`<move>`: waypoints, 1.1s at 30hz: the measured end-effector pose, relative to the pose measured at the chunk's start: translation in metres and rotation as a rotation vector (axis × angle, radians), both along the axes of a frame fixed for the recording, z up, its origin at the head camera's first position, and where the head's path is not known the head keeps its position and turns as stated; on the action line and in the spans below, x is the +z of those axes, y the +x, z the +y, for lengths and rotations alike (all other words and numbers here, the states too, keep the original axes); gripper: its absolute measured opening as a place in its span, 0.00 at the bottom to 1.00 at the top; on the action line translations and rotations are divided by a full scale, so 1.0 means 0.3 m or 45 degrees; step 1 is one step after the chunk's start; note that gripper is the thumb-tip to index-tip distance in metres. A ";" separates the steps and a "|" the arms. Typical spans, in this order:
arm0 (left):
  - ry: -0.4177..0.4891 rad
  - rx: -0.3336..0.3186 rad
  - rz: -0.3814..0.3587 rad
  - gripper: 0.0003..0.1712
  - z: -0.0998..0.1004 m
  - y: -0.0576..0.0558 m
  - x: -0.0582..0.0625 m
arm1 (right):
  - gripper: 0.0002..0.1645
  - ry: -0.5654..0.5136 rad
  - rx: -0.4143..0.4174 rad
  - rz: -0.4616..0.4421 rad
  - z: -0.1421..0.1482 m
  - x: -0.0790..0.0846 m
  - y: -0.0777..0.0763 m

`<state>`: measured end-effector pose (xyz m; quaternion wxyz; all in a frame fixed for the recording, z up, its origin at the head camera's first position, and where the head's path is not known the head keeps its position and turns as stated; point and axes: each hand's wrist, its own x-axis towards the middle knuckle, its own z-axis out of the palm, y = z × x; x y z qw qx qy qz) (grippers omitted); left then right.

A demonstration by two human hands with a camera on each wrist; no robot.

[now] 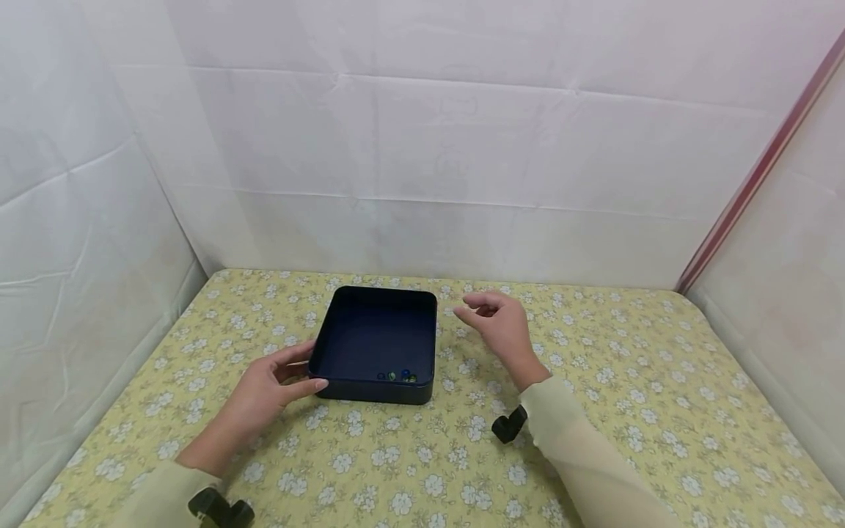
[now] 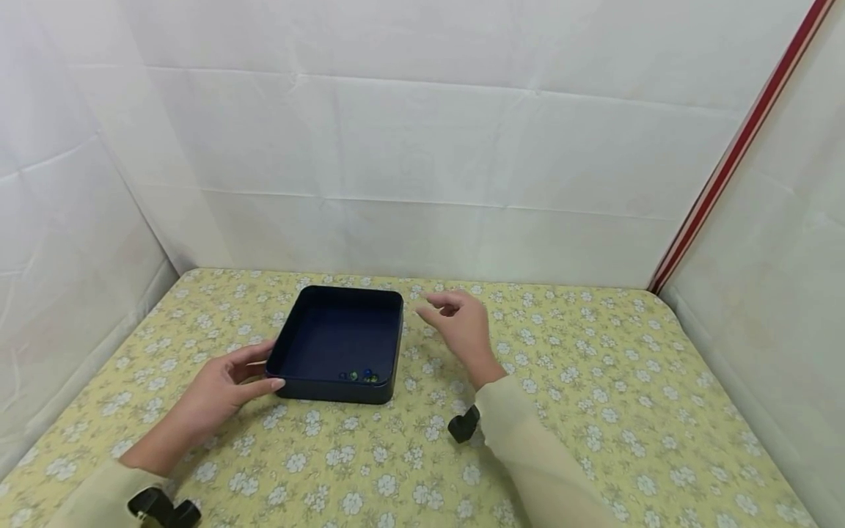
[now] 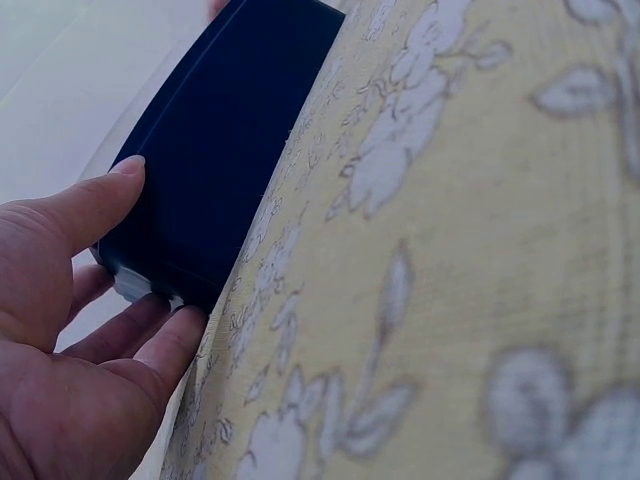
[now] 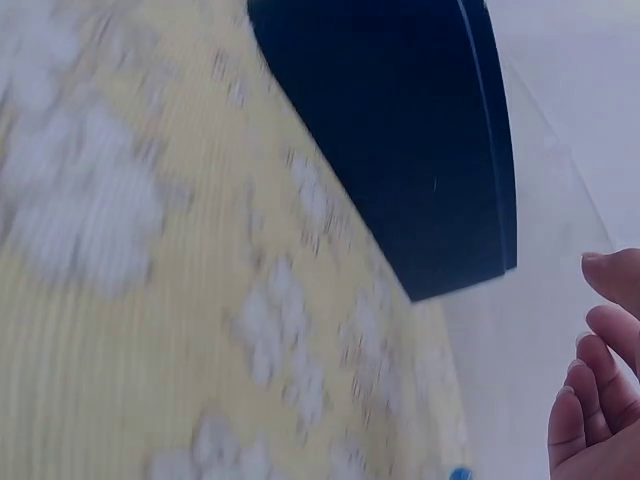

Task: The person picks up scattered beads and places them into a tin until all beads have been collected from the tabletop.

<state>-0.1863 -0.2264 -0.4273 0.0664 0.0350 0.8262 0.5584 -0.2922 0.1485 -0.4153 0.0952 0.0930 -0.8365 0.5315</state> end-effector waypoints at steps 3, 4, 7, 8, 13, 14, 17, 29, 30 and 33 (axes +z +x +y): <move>-0.005 -0.001 0.000 0.47 0.001 -0.001 0.000 | 0.20 -0.011 -0.012 -0.023 0.024 -0.011 -0.005; -0.007 -0.002 -0.001 0.47 0.001 -0.001 0.000 | 0.21 -0.006 -0.018 -0.028 0.032 -0.014 -0.006; -0.007 0.000 -0.007 0.47 0.003 -0.003 0.001 | 0.23 0.005 -0.021 -0.054 0.052 -0.024 -0.010; -0.008 0.000 -0.009 0.47 0.003 -0.003 0.001 | 0.24 0.002 -0.018 -0.070 0.058 -0.026 -0.011; -0.012 0.000 -0.011 0.47 0.002 -0.003 0.000 | 0.26 0.014 -0.003 -0.143 0.086 -0.041 -0.022; -0.013 -0.002 -0.009 0.47 0.002 -0.003 0.000 | 0.27 0.015 -0.004 -0.157 0.090 -0.041 -0.022; -0.012 -0.004 -0.002 0.46 0.002 -0.002 0.001 | 0.27 0.029 -0.007 -0.185 0.102 -0.042 -0.026; 0.001 -0.001 0.004 0.46 -0.003 -0.002 -0.001 | 0.24 0.122 -0.013 -0.280 0.133 -0.050 -0.052; 0.000 -0.002 0.002 0.46 -0.004 -0.002 -0.002 | 0.24 0.126 -0.014 -0.287 0.135 -0.051 -0.054; -0.005 -0.001 0.000 0.46 -0.005 -0.002 -0.003 | 0.24 0.143 -0.008 -0.301 0.141 -0.053 -0.058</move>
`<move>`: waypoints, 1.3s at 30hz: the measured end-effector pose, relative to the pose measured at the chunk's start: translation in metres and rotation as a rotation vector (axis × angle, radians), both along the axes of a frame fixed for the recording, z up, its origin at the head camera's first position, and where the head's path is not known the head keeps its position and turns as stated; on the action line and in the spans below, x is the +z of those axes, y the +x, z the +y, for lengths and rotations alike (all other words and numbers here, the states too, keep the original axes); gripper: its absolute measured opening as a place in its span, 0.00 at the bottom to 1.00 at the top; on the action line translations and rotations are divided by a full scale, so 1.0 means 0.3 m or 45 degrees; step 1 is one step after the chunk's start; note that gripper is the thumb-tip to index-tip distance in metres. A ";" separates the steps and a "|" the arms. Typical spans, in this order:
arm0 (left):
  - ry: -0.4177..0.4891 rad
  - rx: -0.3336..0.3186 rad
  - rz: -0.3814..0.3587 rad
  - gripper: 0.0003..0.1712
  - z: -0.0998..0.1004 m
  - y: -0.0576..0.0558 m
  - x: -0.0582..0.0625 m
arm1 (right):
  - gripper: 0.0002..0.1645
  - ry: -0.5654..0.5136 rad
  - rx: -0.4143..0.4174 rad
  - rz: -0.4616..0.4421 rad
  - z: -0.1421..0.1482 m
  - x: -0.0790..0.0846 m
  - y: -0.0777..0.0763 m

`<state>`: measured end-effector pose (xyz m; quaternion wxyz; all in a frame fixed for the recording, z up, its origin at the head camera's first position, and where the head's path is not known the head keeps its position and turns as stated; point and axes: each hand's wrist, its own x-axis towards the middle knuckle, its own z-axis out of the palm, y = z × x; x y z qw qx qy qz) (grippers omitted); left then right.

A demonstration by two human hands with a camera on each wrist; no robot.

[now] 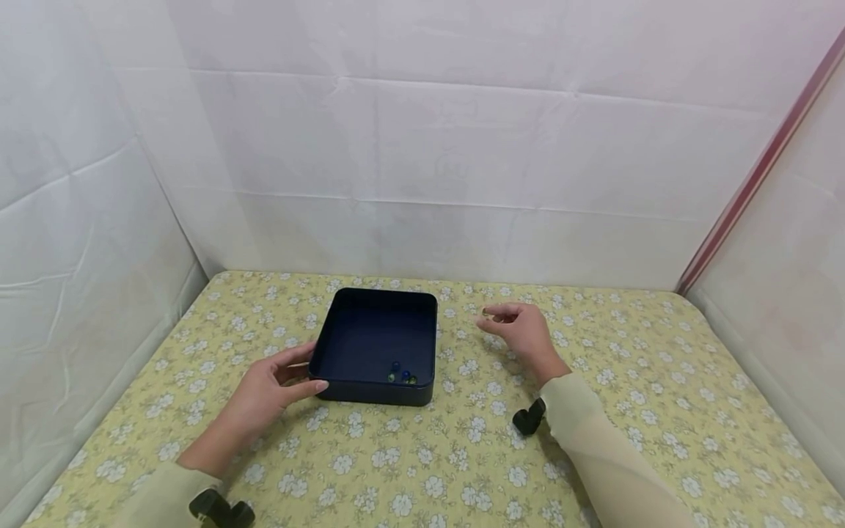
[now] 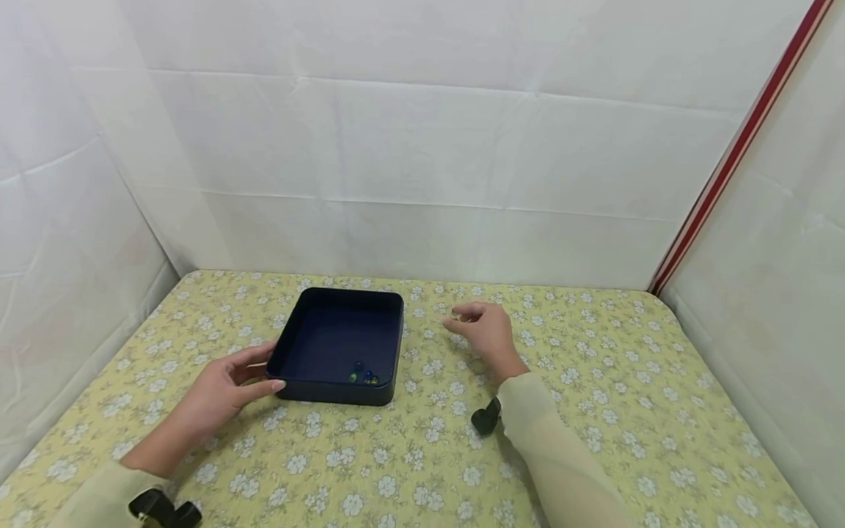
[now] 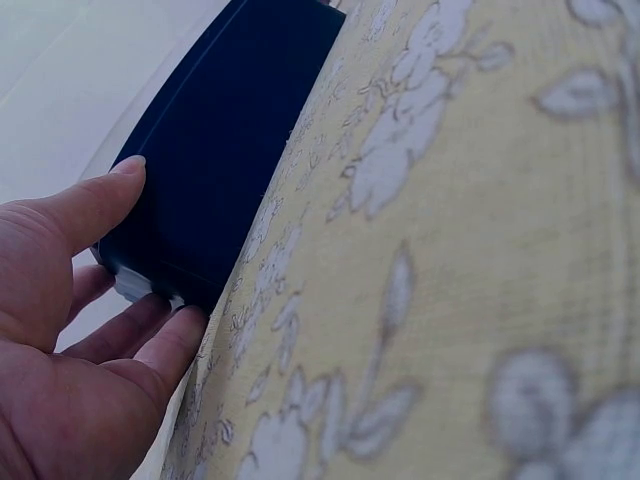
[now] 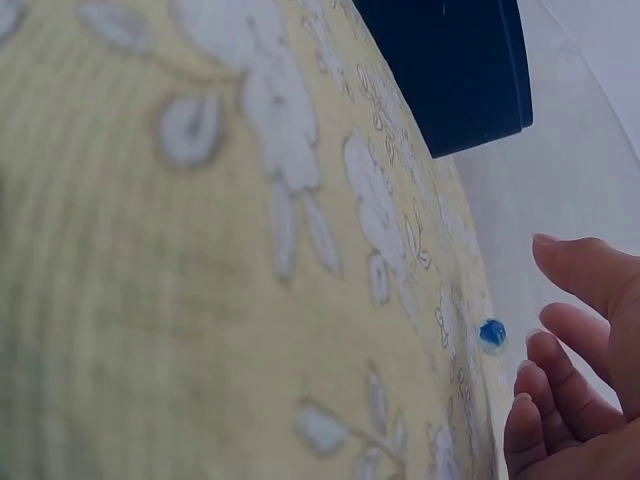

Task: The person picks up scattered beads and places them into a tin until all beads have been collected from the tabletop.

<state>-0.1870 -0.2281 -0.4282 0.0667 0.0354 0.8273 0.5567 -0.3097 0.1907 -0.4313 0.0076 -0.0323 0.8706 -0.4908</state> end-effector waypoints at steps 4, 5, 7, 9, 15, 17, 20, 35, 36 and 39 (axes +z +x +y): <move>-0.003 -0.001 -0.002 0.46 0.000 0.000 0.000 | 0.23 0.017 0.009 -0.017 0.004 0.001 -0.001; 0.000 -0.001 -0.003 0.46 0.000 0.000 0.001 | 0.22 0.021 0.009 -0.021 0.005 0.001 -0.001; 0.007 -0.002 -0.005 0.46 0.001 0.000 0.002 | 0.22 0.031 0.005 -0.028 0.005 0.002 -0.001; 0.015 -0.001 -0.007 0.46 0.001 0.001 0.002 | 0.22 0.052 0.005 -0.033 0.005 0.004 -0.002; 0.021 0.000 -0.005 0.46 0.002 0.003 0.004 | 0.22 0.127 0.009 -0.074 0.004 0.011 -0.011; 0.023 -0.004 -0.003 0.46 0.004 0.003 0.006 | 0.22 0.137 0.004 -0.092 0.004 0.012 -0.018; 0.024 -0.011 0.003 0.45 0.007 0.004 0.009 | 0.21 0.147 -0.005 -0.122 0.001 0.013 -0.026; 0.003 -0.001 -0.004 0.46 0.003 0.002 0.003 | 0.20 0.206 -0.030 -0.170 -0.014 0.031 -0.037; 0.004 -0.001 -0.004 0.46 0.003 0.002 0.003 | 0.19 0.206 -0.033 -0.168 -0.014 0.030 -0.038; 0.004 0.000 -0.004 0.46 0.003 0.002 0.004 | 0.17 0.211 -0.039 -0.164 -0.012 0.030 -0.037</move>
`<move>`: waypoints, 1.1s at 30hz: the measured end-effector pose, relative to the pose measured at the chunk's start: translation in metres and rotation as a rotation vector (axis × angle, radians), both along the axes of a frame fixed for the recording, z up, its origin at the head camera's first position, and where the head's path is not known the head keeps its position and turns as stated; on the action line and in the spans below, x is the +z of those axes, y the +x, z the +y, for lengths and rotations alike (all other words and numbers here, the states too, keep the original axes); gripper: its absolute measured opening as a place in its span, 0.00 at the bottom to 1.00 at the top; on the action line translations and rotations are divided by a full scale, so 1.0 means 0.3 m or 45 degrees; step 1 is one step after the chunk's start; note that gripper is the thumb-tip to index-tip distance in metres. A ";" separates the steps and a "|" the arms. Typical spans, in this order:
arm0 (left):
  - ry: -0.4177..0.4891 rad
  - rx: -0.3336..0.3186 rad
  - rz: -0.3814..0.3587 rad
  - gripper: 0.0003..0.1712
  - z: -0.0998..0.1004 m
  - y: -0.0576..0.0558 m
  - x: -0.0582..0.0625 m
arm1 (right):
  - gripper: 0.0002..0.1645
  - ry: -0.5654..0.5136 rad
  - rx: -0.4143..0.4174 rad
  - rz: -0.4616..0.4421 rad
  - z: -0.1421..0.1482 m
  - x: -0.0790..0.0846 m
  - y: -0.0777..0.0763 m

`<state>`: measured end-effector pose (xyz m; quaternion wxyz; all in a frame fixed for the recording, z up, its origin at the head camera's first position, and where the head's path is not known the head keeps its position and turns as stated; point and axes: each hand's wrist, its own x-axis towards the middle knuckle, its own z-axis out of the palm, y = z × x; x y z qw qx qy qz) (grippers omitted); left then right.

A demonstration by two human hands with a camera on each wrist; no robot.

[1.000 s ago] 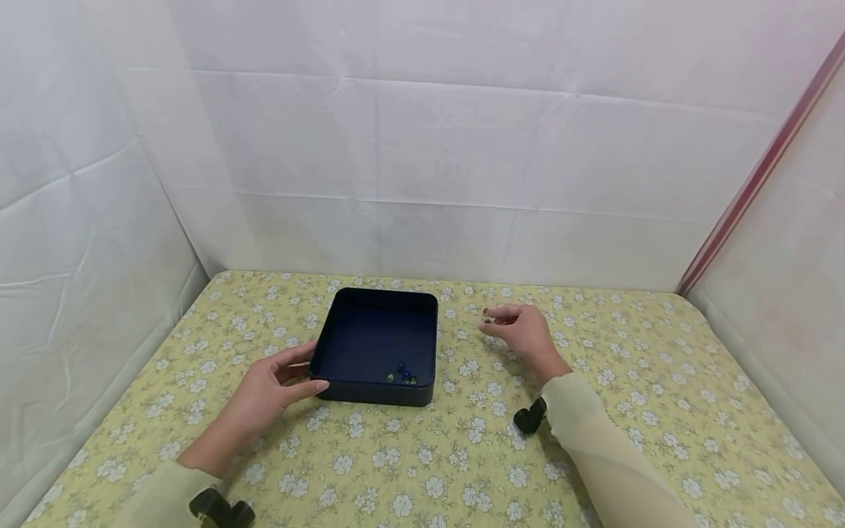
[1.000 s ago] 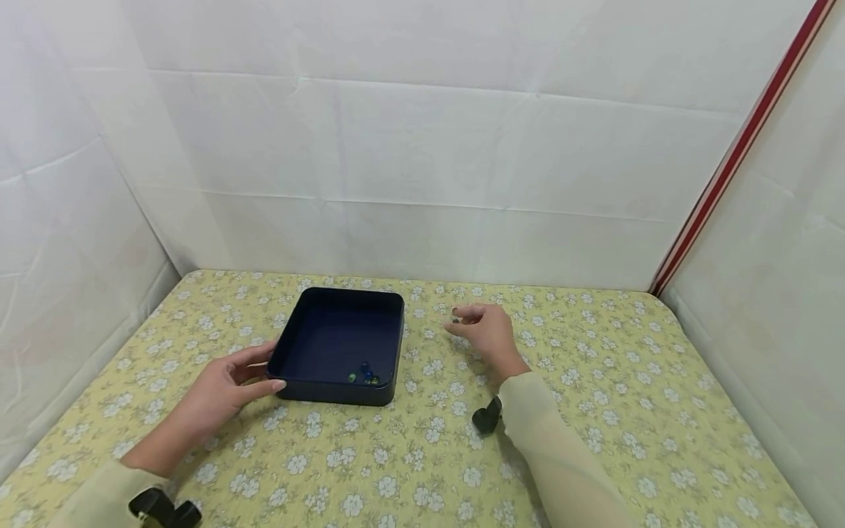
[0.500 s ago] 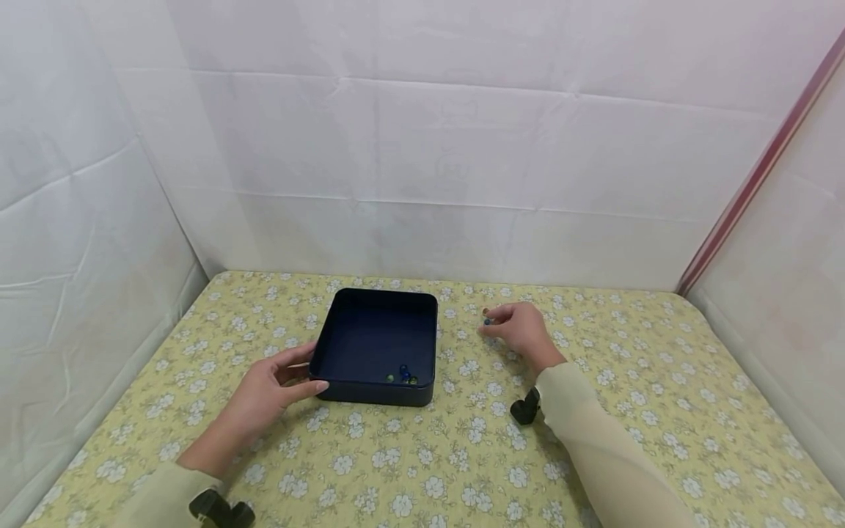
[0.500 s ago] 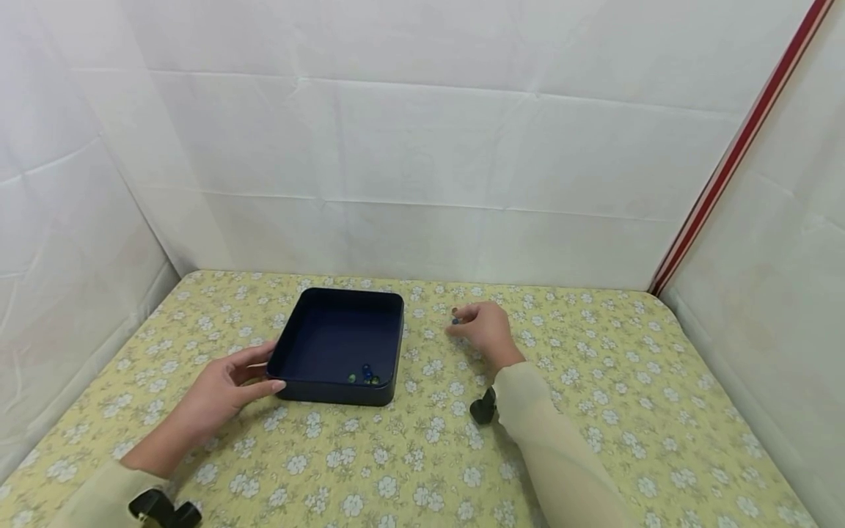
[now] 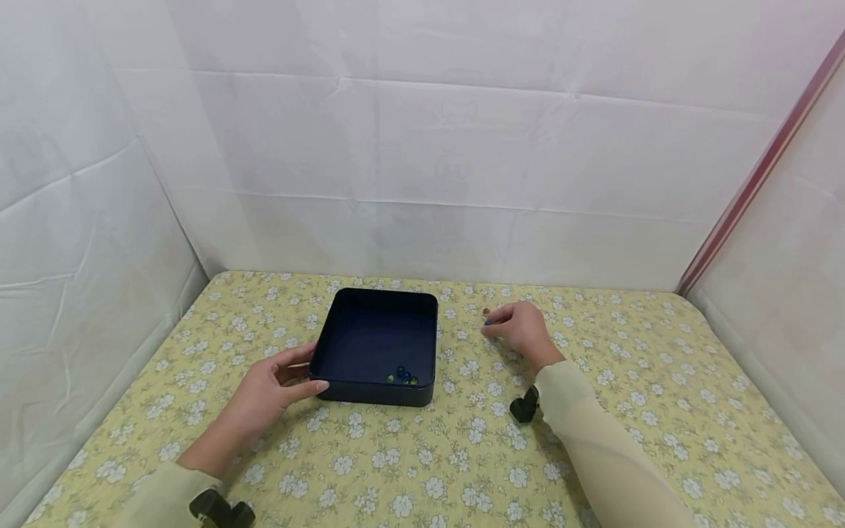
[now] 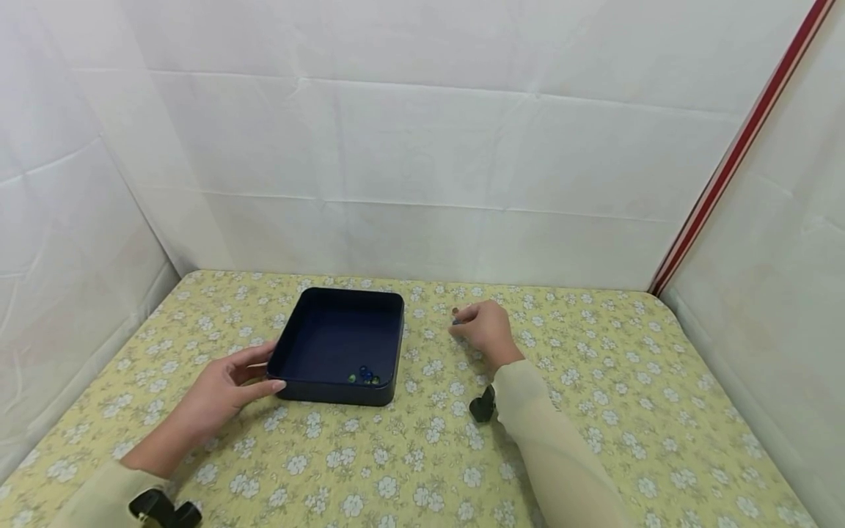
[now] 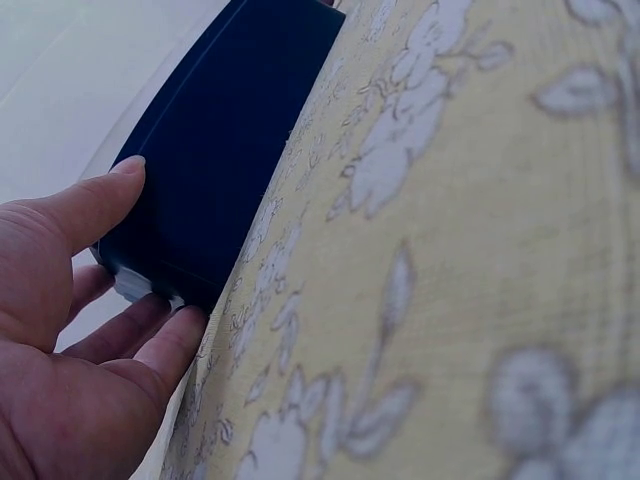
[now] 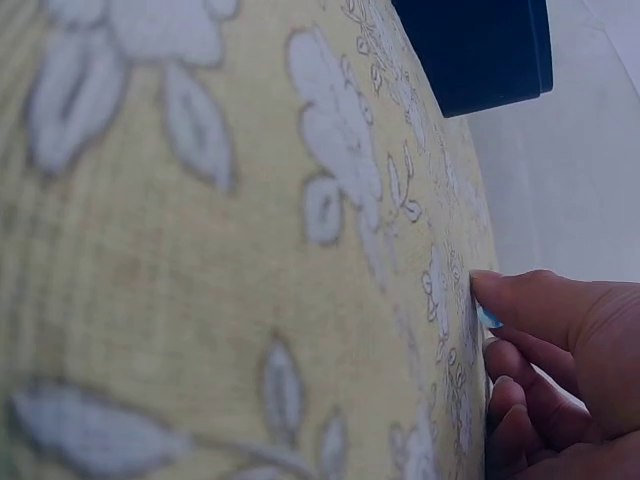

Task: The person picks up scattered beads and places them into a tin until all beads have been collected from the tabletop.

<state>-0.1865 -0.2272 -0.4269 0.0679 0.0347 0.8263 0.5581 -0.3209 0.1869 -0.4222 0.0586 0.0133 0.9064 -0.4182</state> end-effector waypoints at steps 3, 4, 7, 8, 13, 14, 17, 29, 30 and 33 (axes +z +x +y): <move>-0.007 -0.002 0.004 0.46 0.001 0.000 0.000 | 0.16 -0.001 -0.007 -0.001 0.002 0.000 0.002; -0.007 -0.001 0.004 0.46 0.002 0.000 0.000 | 0.15 0.000 -0.006 -0.001 0.003 0.000 0.002; -0.008 -0.005 0.004 0.46 0.003 -0.001 -0.001 | 0.14 -0.004 -0.008 -0.005 0.005 0.000 0.001; -0.006 -0.004 0.002 0.46 0.004 -0.001 -0.001 | 0.14 -0.006 -0.009 -0.007 0.005 0.000 0.001; -0.003 -0.004 0.002 0.46 0.004 -0.001 0.002 | 0.13 -0.006 -0.006 -0.008 0.004 -0.002 -0.003; -0.001 0.001 -0.001 0.46 0.004 -0.001 0.002 | 0.12 -0.005 -0.007 -0.007 0.004 -0.002 -0.004; -0.008 -0.002 0.002 0.46 0.003 -0.001 0.006 | 0.13 0.000 -0.002 -0.006 0.004 -0.004 -0.008; -0.014 -0.002 0.003 0.46 -0.003 0.002 0.005 | 0.14 -0.041 0.006 -0.046 0.000 -0.004 -0.011; -0.016 -0.003 0.003 0.46 -0.002 0.002 0.005 | 0.14 -0.040 0.003 -0.046 0.001 -0.004 -0.010; -0.018 -0.005 0.002 0.46 -0.001 0.001 0.006 | 0.14 -0.043 -0.001 -0.045 0.005 -0.002 -0.009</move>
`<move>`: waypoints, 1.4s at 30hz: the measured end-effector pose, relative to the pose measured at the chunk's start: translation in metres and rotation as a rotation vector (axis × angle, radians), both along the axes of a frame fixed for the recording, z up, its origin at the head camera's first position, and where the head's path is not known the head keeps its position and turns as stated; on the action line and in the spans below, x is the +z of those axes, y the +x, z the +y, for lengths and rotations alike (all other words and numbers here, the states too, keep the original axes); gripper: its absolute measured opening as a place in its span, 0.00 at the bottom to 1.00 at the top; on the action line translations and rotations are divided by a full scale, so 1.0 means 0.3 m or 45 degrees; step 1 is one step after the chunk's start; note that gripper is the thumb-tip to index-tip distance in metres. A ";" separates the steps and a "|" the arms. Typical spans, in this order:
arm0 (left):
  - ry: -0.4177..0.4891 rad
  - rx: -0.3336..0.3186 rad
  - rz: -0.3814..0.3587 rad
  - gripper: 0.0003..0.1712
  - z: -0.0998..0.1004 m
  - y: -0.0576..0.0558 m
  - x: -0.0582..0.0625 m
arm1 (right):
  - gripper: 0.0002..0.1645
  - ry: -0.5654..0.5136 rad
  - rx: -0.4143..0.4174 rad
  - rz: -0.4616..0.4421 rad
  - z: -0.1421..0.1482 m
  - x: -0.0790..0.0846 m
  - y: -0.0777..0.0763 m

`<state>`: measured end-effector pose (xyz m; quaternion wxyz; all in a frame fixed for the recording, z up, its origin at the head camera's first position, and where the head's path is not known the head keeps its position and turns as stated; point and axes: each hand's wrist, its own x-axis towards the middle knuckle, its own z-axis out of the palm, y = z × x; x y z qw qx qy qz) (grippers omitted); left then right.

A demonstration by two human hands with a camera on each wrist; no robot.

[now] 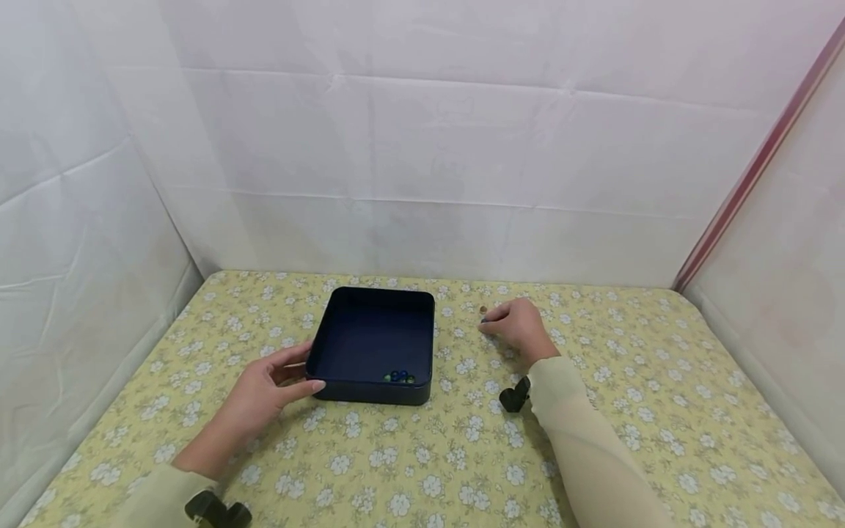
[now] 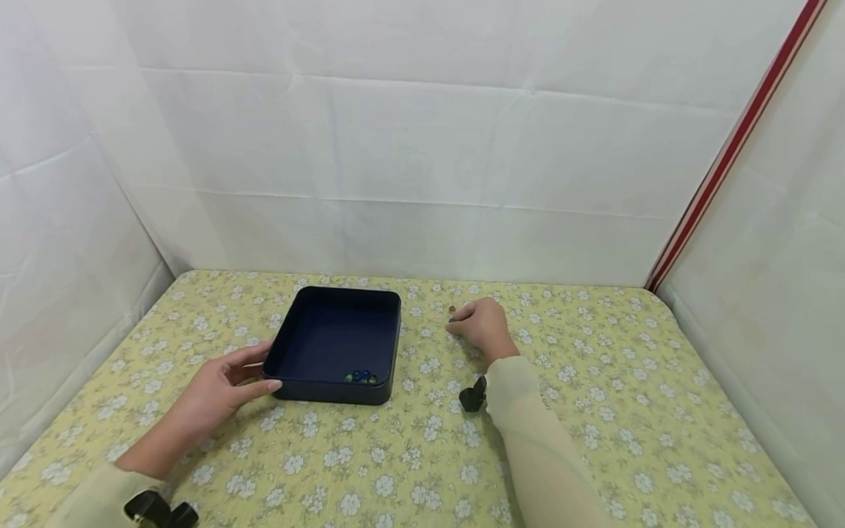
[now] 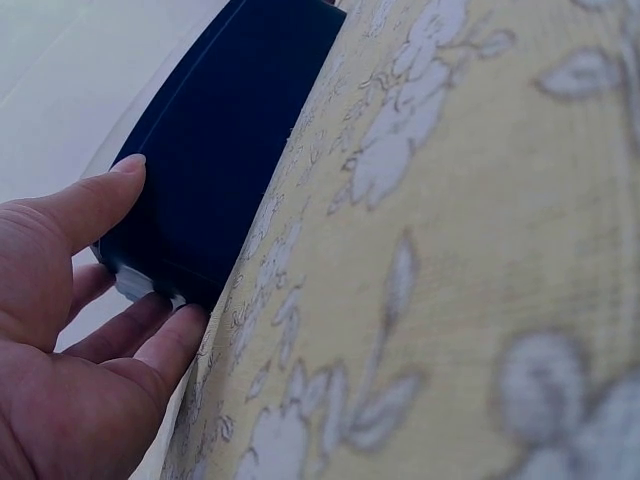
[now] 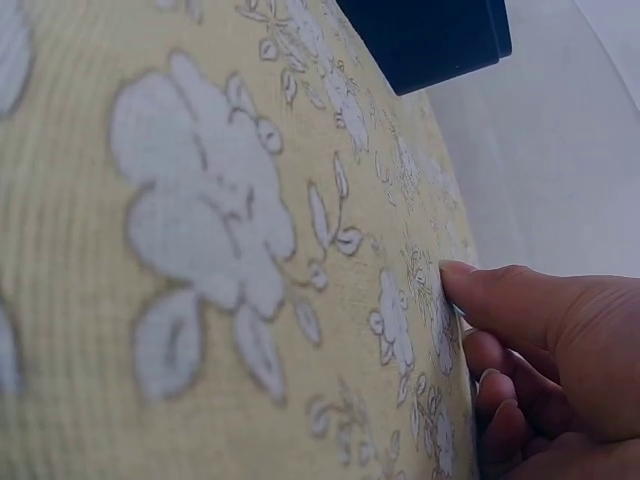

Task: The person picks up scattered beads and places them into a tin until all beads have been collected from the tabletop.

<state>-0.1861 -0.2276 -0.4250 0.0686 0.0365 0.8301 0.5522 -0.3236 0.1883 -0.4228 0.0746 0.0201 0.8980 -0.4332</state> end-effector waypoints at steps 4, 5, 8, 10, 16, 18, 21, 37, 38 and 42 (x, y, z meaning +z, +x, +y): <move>0.002 0.001 -0.006 0.46 0.003 0.001 0.002 | 0.13 -0.004 -0.003 -0.005 0.006 -0.001 -0.001; 0.003 0.001 -0.007 0.46 0.003 0.002 0.003 | 0.13 -0.001 0.000 -0.008 0.006 -0.001 -0.002; 0.003 0.002 -0.010 0.47 0.003 0.002 0.004 | 0.14 0.008 0.006 -0.014 0.008 -0.003 -0.007; 0.000 0.002 -0.007 0.47 0.003 0.001 0.003 | 0.14 0.013 0.009 -0.018 0.010 -0.004 -0.009; -0.008 0.007 0.003 0.46 0.002 0.001 0.000 | 0.15 0.003 0.012 -0.013 0.010 -0.011 -0.014; -0.001 0.006 0.005 0.46 0.002 0.001 -0.001 | 0.15 -0.003 0.009 -0.011 0.010 -0.013 -0.015; 0.004 0.003 0.006 0.46 0.002 0.000 -0.003 | 0.15 -0.010 0.002 -0.009 0.012 -0.015 -0.013; 0.019 0.011 -0.008 0.46 0.014 -0.006 -0.003 | 0.14 0.019 0.004 -0.016 0.021 0.008 -0.011; 0.019 0.012 -0.013 0.46 0.014 -0.005 -0.001 | 0.14 0.016 0.010 -0.015 0.020 0.007 -0.012; 0.005 0.012 -0.017 0.45 0.009 -0.004 0.000 | 0.14 -0.003 -0.001 -0.033 0.013 -0.001 -0.016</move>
